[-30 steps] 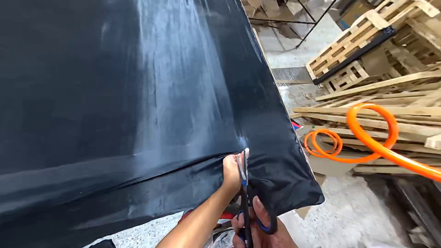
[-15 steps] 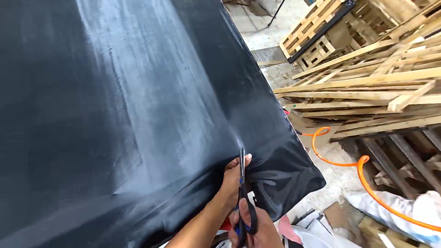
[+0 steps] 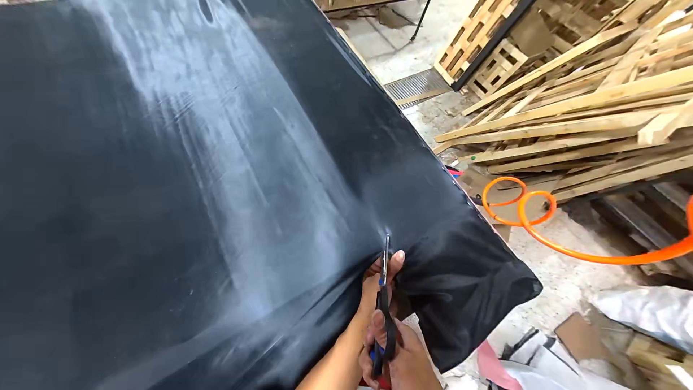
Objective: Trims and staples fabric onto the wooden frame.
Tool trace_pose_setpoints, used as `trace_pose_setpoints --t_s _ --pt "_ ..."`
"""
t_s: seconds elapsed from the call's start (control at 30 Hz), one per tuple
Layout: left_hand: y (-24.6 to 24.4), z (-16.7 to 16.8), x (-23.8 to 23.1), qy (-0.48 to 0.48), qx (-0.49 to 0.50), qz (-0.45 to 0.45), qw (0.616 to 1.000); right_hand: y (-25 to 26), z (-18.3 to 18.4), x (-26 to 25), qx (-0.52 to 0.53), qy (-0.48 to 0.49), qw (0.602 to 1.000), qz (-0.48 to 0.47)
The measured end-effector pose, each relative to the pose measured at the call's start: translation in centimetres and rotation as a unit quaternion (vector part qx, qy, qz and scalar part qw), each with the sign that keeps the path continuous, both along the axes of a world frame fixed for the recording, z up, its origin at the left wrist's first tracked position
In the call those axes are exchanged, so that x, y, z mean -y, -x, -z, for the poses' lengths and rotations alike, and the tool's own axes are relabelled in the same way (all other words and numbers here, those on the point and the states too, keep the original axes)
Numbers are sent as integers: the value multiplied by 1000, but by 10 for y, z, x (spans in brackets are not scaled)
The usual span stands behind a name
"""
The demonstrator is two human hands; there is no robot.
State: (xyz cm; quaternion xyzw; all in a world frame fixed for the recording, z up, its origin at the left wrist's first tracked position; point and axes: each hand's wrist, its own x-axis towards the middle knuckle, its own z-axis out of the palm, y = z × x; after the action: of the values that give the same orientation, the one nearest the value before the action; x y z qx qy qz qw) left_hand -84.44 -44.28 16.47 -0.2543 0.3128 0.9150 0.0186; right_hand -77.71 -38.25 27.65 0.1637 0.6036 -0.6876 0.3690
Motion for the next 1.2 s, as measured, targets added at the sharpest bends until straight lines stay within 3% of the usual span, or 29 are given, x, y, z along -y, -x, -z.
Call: trace_pose_setpoints --t_s 0.3,0.53,0.7,0.83,0.97,1.03,1.1,1.2 --pt "3 12 9 12 -65 51 997 -5 6 3 -9 -18 999 26" --pt "8 5 15 48 -37 77 995 15 17 8 -23 48 997 47" --pt "10 -51 25 72 45 112 990 18 15 9 -6 57 996 61" --pt "7 -24 24 11 -6 102 995 17 20 6 1 63 997 54" --pt "7 0 19 13 -1 105 994 17 21 6 6 61 996 57" --pt "8 10 15 13 -24 86 996 14 14 0 22 61 997 38" --pt "7 -10 14 18 -17 63 998 2 -5 -20 15 28 999 -31" --pt "13 -9 4 -46 17 29 998 -7 -36 -72 -109 -80 983 -122"
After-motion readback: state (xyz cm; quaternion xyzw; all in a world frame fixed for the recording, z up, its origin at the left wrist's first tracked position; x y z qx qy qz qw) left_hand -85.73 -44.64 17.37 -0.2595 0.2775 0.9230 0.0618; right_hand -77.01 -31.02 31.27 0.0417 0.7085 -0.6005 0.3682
